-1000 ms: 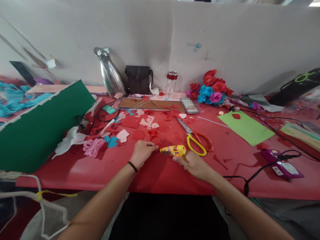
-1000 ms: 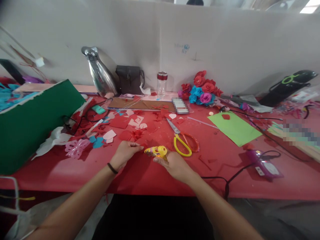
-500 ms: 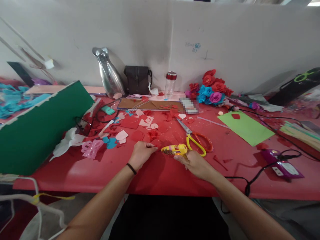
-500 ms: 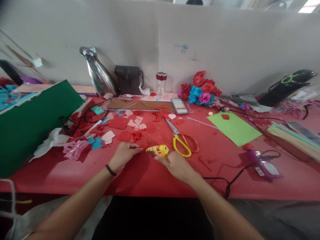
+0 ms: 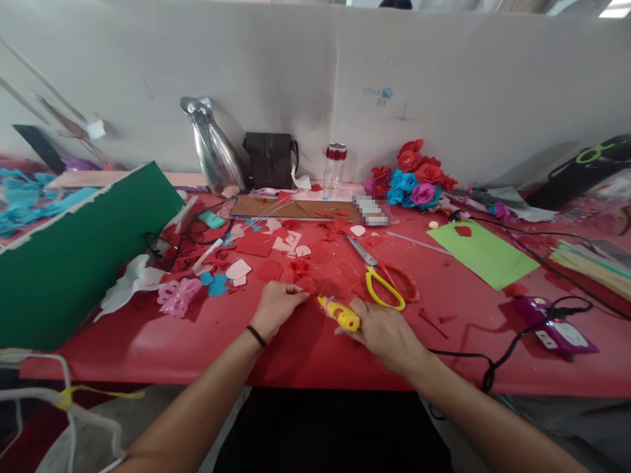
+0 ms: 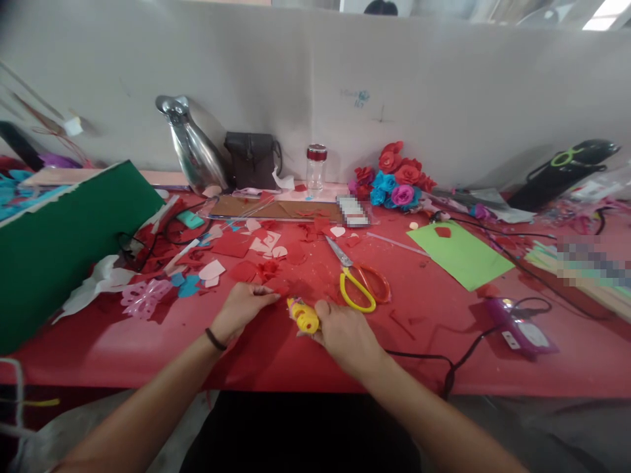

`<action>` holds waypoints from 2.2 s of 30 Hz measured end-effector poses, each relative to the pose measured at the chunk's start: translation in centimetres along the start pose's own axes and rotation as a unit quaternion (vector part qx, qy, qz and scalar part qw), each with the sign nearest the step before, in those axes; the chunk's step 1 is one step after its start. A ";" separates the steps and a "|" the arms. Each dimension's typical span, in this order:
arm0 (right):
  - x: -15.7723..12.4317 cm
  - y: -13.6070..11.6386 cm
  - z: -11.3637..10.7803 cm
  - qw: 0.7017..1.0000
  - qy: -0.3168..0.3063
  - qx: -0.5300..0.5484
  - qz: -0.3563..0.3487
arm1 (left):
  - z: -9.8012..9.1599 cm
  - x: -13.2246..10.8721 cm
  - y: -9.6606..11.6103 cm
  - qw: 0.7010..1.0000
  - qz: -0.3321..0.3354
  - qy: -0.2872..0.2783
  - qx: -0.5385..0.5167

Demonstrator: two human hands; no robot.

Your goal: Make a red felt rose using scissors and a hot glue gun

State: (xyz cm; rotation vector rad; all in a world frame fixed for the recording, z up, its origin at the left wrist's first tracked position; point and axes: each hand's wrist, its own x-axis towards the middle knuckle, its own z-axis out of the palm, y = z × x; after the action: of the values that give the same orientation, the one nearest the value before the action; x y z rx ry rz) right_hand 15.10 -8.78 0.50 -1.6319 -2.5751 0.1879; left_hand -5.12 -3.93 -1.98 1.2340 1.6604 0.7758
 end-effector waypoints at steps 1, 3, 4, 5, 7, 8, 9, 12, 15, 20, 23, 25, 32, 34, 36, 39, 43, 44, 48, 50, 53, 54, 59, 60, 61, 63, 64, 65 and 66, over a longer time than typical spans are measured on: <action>-0.1 -0.2 0.0 0.999 0.010 -0.035 -0.028 | 0.0 0.0 -0.1 1.000 0.003 0.002 -0.002; -0.4 -0.5 0.1 0.991 0.034 -0.100 -0.079 | 0.1 0.1 -0.1 1.000 0.006 0.003 -0.008; -0.5 -0.6 0.0 0.986 0.044 -0.130 -0.098 | 0.1 0.1 -0.1 1.000 0.006 0.002 -0.011; -0.6 -0.6 -0.1 0.980 0.050 -0.156 -0.114 | 0.1 0.1 -0.1 1.000 0.006 0.002 -0.015; -0.6 -0.6 -0.5 0.970 0.049 -0.191 -0.142 | 0.1 0.1 -0.1 1.000 0.003 -0.001 -0.021; -0.6 -0.4 -0.8 0.967 0.043 -0.199 -0.154 | 0.0 0.0 0.0 1.000 0.000 -0.004 -0.025; -0.6 -0.2 -1.2 0.965 0.036 -0.201 -0.162 | -0.1 -0.1 0.2 0.999 -0.006 -0.007 -0.033; -0.7 1.6 -2.6 0.970 0.033 -0.192 -0.147 | -0.6 -0.6 0.8 0.997 -0.020 -0.024 -0.071; -0.7 4.8 -3.7 0.981 0.048 -0.185 -0.033 | -1.3 -0.6 2.0 0.993 0.006 -0.009 -0.116; -0.3 11.1 -3.3 0.963 0.040 -0.196 0.181 | -1.0 1.3 5.4 0.977 0.059 -0.011 -0.207; -0.2 13.7 -2.1 0.960 0.039 -0.174 0.217 | 0.3 2.7 7.7 0.966 0.098 -0.034 -0.236; -0.2 14.4 -1.8 0.959 0.025 -0.162 0.232 | 1.3 3.5 8.7 0.964 0.114 -0.032 -0.237; 4.6 8.3 -4.3 0.967 0.207 0.036 0.144 | 2.2 5.5 7.8 0.974 0.157 -0.013 -0.163; 6.9 5.8 -4.7 0.962 0.214 0.153 0.074 | 2.0 5.7 7.1 0.976 0.172 -0.032 -0.126; 8.8 4.1 -4.5 0.955 0.199 0.211 0.063 | 2.0 5.9 6.6 0.977 0.187 -0.045 -0.091; 9.9 3.3 -3.5 0.954 0.173 0.235 0.073 | 2.2 5.8 6.4 0.976 0.214 -0.039 -0.029; 9.5 4.0 -2.4 0.946 0.157 0.273 0.071 | 2.9 5.5 6.5 0.970 0.239 -0.049 0.018; 9.3 4.2 -2.2 0.941 0.163 0.284 0.079 | 3.1 5.5 6.5 0.969 0.241 -0.052 0.019; 8.8 4.7 -2.2 0.916 0.206 0.319 0.128 | 3.6 5.4 6.2 0.968 0.247 -0.035 -0.014; 8.8 5.0 -2.4 0.890 0.253 0.346 0.156 | 3.6 5.4 6.1 0.963 0.262 -0.025 -0.056; 8.8 5.6 -2.5 0.829 0.312 0.431 0.173 | 3.5 5.3 6.1 0.947 0.298 -0.009 -0.116; 8.8 5.8 -2.5 0.805 0.317 0.470 0.178 | 3.5 5.2 6.1 0.942 0.309 0.001 -0.129; 8.8 6.0 -2.7 0.648 0.278 0.674 0.220 | 3.4 4.8 6.0 0.924 0.332 0.007 -0.189; 8.8 5.8 -2.8 0.622 0.271 0.699 0.226 | 3.4 4.7 6.0 0.922 0.330 0.004 -0.203; 8.8 5.6 -2.9 0.602 0.264 0.718 0.229 | 3.5 4.7 5.9 0.920 0.326 0.001 -0.216; 8.7 5.2 -3.2 0.573 0.256 0.744 0.228 | 3.7 4.8 5.8 0.918 0.316 -0.002 -0.239; 8.6 4.9 -3.4 0.563 0.255 0.753 0.225 | 3.8 4.8 5.7 0.918 0.309 -0.003 -0.248; 8.5 4.7 -3.5 0.555 0.255 0.760 0.222 | 3.9 4.9 5.6 0.918 0.302 -0.001 -0.256; 8.5 4.5 -3.6 0.550 0.257 0.764 0.218 | 4.1 5.1 5.5 0.920 0.293 0.004 -0.262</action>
State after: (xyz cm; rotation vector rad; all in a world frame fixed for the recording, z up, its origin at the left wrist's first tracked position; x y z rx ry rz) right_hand 15.99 0.96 3.47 -1.0505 -0.6595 1.2572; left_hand 0.28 2.44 -0.33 1.3260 0.9666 1.4788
